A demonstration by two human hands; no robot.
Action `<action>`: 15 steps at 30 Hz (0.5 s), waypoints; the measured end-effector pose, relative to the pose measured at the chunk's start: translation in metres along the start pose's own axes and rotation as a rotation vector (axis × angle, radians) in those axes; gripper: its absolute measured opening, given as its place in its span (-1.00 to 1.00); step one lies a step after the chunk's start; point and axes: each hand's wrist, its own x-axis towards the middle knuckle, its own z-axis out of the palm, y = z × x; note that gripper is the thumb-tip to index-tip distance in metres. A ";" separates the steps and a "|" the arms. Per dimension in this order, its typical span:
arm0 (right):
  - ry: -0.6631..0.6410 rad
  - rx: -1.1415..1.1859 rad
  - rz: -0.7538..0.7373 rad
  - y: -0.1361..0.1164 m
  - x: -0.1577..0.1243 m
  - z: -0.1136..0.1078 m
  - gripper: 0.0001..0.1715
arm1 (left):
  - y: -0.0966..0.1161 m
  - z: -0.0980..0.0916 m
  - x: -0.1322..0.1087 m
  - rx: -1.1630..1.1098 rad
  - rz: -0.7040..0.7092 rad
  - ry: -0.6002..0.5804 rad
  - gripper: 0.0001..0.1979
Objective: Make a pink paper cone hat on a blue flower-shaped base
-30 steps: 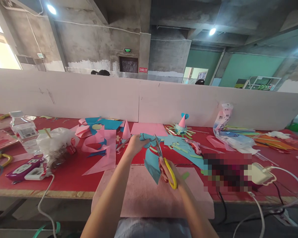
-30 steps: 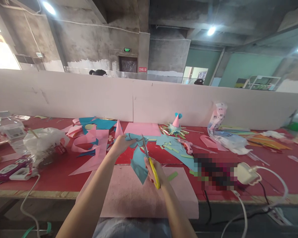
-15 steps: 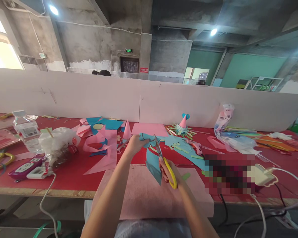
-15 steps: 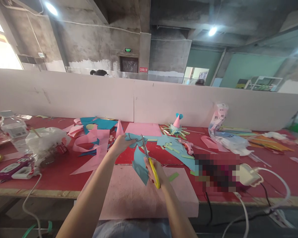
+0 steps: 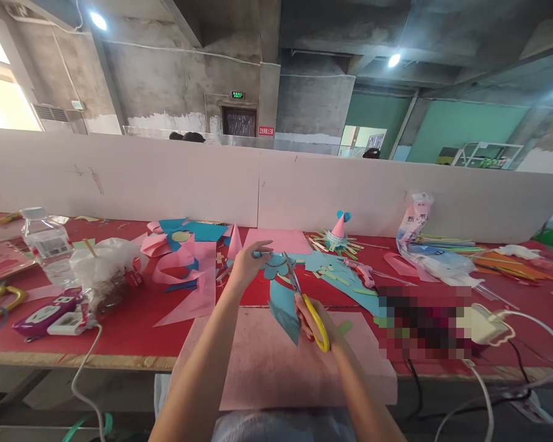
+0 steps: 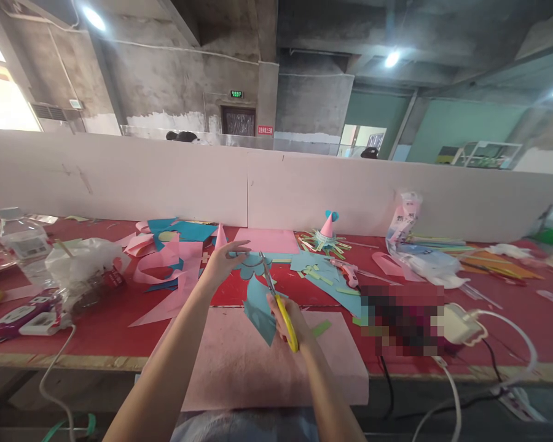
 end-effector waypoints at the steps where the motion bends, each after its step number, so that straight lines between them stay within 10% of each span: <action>1: 0.000 -0.003 -0.015 0.002 0.001 0.000 -0.47 | -0.001 -0.001 0.001 0.011 -0.005 -0.008 -0.67; 15: -0.034 0.061 -0.118 0.010 0.003 -0.004 -0.55 | -0.009 0.020 -0.016 -0.204 -0.287 -0.197 -0.74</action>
